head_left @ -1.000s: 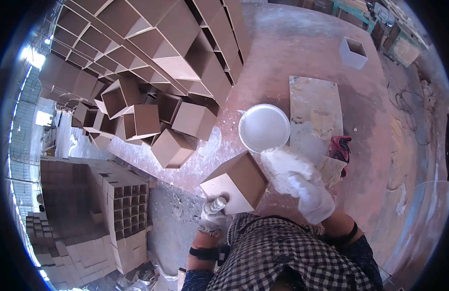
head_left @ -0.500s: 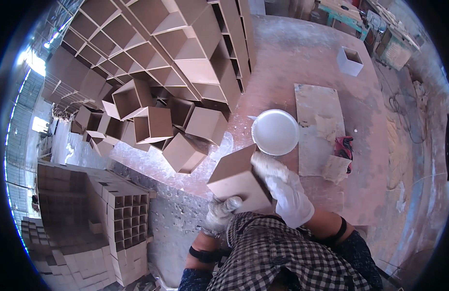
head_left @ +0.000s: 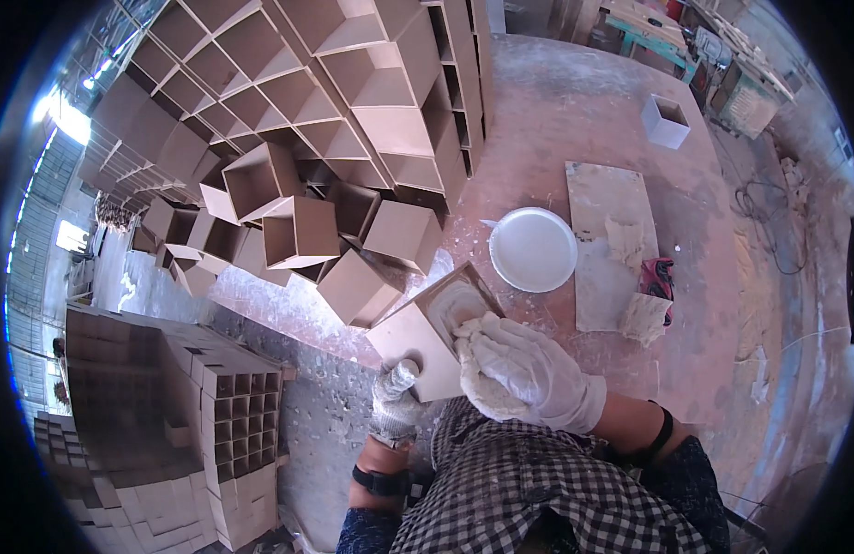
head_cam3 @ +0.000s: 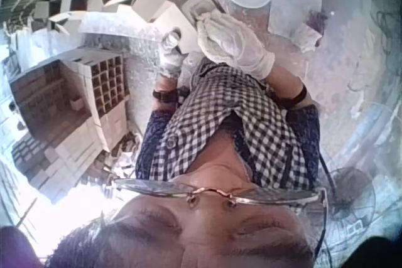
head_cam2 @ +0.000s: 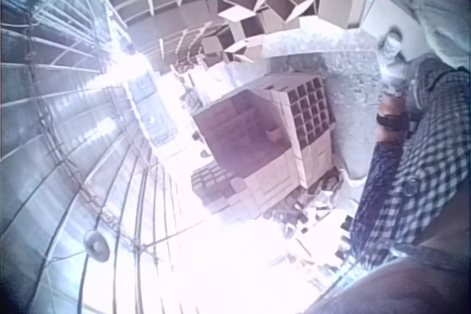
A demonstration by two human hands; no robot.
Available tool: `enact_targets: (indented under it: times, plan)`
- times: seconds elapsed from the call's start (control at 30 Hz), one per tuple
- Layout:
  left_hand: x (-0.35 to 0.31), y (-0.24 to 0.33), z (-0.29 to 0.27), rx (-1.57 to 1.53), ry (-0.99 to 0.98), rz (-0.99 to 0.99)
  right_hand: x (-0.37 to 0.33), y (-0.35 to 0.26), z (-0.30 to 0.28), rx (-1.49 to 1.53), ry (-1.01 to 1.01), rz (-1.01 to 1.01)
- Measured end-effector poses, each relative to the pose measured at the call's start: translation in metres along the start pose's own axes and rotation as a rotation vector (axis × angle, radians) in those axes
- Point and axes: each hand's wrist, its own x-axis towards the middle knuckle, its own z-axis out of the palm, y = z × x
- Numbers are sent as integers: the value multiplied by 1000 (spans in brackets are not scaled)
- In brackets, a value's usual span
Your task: Applying a white paste or putty to the seams or surfaces of small wooden boxes using a cloth for finishing.
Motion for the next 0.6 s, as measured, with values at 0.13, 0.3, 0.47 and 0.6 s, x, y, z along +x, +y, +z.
enact_targets:
  times: [0.13,0.3,0.47,0.6]
  plan:
    - [-1,0,-11,-25,-85,-28,12,1,17,-50,171,-48]
    - [-11,2,-16,-5,4,-49,32,7,15,-153,90,-34]
    - [-13,11,-20,72,57,176,15,32,30,-182,-58,140]
    - [-5,27,-23,31,100,305,16,56,60,960,-449,549]
